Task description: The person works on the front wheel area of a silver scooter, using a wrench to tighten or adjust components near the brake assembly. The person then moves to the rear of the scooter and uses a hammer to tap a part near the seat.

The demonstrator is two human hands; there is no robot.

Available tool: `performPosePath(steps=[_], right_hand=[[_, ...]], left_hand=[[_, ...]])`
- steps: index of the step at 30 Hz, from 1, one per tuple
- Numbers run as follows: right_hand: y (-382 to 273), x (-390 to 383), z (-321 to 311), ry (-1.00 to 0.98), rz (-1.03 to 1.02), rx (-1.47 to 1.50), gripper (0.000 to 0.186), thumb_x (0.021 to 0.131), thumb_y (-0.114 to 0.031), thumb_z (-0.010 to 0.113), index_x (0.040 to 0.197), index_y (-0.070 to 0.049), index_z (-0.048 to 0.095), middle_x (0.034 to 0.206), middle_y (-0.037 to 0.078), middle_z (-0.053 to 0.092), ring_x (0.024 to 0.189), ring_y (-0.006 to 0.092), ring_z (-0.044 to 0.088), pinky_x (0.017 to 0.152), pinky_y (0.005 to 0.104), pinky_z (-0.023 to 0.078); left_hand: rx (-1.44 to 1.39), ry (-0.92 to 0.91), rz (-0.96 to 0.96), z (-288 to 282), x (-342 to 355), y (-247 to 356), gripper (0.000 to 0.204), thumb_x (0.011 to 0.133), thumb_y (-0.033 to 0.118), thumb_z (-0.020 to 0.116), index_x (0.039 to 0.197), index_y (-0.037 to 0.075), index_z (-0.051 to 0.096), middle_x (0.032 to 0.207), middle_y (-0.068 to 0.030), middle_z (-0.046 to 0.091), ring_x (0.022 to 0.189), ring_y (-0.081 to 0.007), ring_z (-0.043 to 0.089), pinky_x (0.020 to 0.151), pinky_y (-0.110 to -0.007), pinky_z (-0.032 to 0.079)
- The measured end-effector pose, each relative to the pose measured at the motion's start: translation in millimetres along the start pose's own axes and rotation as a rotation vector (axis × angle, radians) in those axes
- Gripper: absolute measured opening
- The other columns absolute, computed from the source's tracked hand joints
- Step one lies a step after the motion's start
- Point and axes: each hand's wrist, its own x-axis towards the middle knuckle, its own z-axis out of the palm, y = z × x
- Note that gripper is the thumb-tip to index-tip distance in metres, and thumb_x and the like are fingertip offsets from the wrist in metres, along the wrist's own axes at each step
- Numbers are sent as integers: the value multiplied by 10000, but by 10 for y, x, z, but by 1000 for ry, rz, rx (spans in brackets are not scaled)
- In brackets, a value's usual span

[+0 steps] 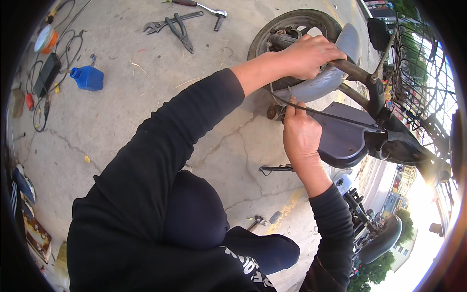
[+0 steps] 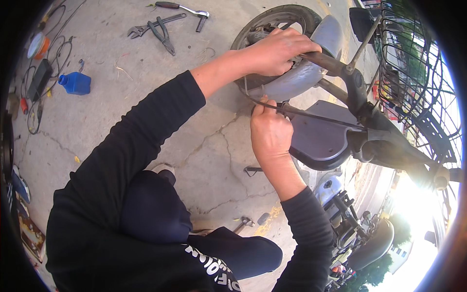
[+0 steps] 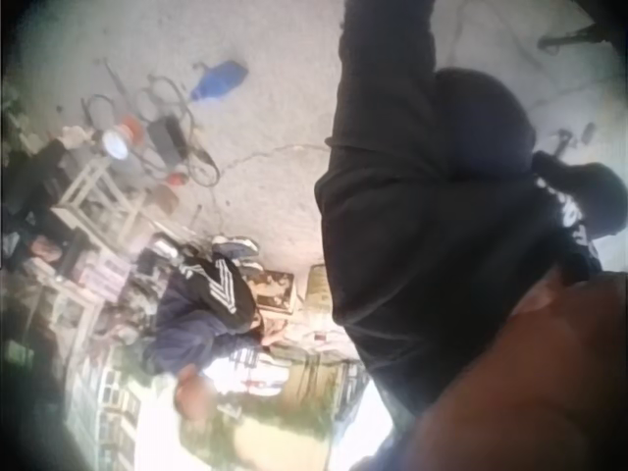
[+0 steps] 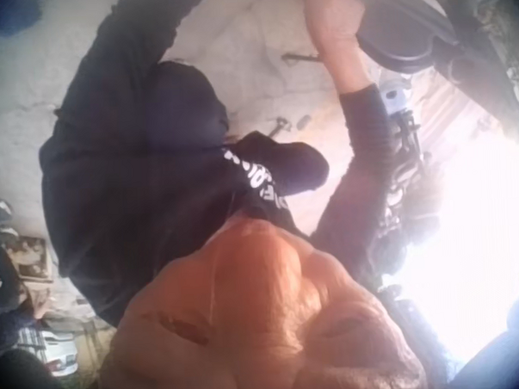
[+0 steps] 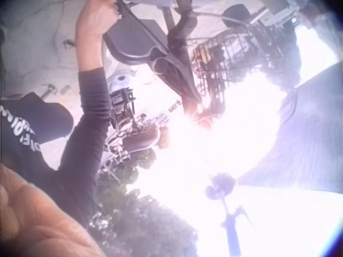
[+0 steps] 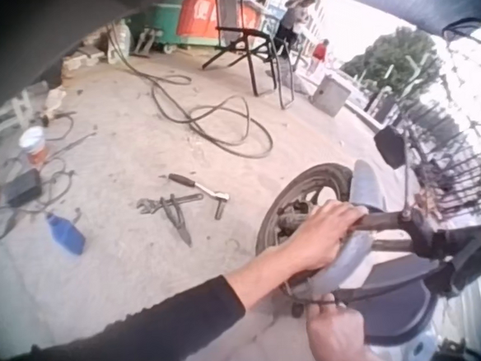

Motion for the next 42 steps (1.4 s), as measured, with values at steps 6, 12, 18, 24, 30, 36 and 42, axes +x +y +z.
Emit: performPosePath(steps=[6, 12, 18, 24, 30, 36, 42], right_hand=[[-141, -116, 67, -118, 2, 23, 374, 788, -41, 601, 1158, 16, 610, 847, 84, 594, 541, 206, 645, 470, 308, 517], [-43, -346, 70, -128, 69, 157, 430, 768, -14, 602, 1196, -21, 636, 863, 73, 572, 540, 230, 618, 474, 347, 498], [48, -193, 33, 28, 66, 206, 399, 782, -14, 608, 1179, 26, 618, 936, 119, 598, 566, 192, 633, 466, 307, 503], [-212, -98, 89, 0, 110, 120, 331, 773, -35, 631, 1099, 23, 634, 1003, 146, 647, 510, 198, 649, 441, 299, 518], [-255, -77, 100, -26, 116, 49, 287, 801, -49, 633, 1076, 32, 647, 990, 150, 659, 473, 182, 635, 411, 297, 511], [-258, -112, 190, -58, 96, 80, 286, 798, -49, 630, 1071, 35, 631, 997, 163, 655, 496, 193, 645, 424, 295, 517], [-207, -132, 159, -47, 104, 102, 352, 797, -51, 617, 1137, 40, 600, 1009, 171, 649, 515, 193, 652, 437, 300, 523]], left_hand=[[4, -7, -9, -8, 38, 12, 668, 702, -80, 586, 1312, 189, 546, 1254, -29, 607, 1235, -271, 497, 991, -437, 363], [14, 3, -15, 19, -23, -35, 663, 697, -76, 585, 1307, 184, 555, 1233, -7, 616, 1222, -278, 504, 1002, -447, 358], [26, 8, -36, 46, 25, -23, 656, 707, -53, 611, 1316, 182, 553, 1252, -22, 610, 1219, -289, 507, 1007, -457, 368], [24, 4, -5, 15, 9, -18, 674, 714, -57, 674, 1333, 178, 549, 1262, -48, 612, 1233, -294, 508, 1017, -458, 387], [19, 36, 45, -14, -46, -37, 675, 716, -35, 712, 1330, 193, 549, 1241, -17, 621, 1211, -278, 525, 1013, -446, 403], [34, 36, 18, -9, -72, -5, 672, 719, -16, 721, 1326, 216, 549, 1227, 4, 625, 1207, -262, 527, 1006, -440, 409], [62, 42, 29, -29, -98, -47, 666, 716, -13, 721, 1319, 214, 551, 1212, 7, 629, 1188, -267, 539, 991, -437, 426]])
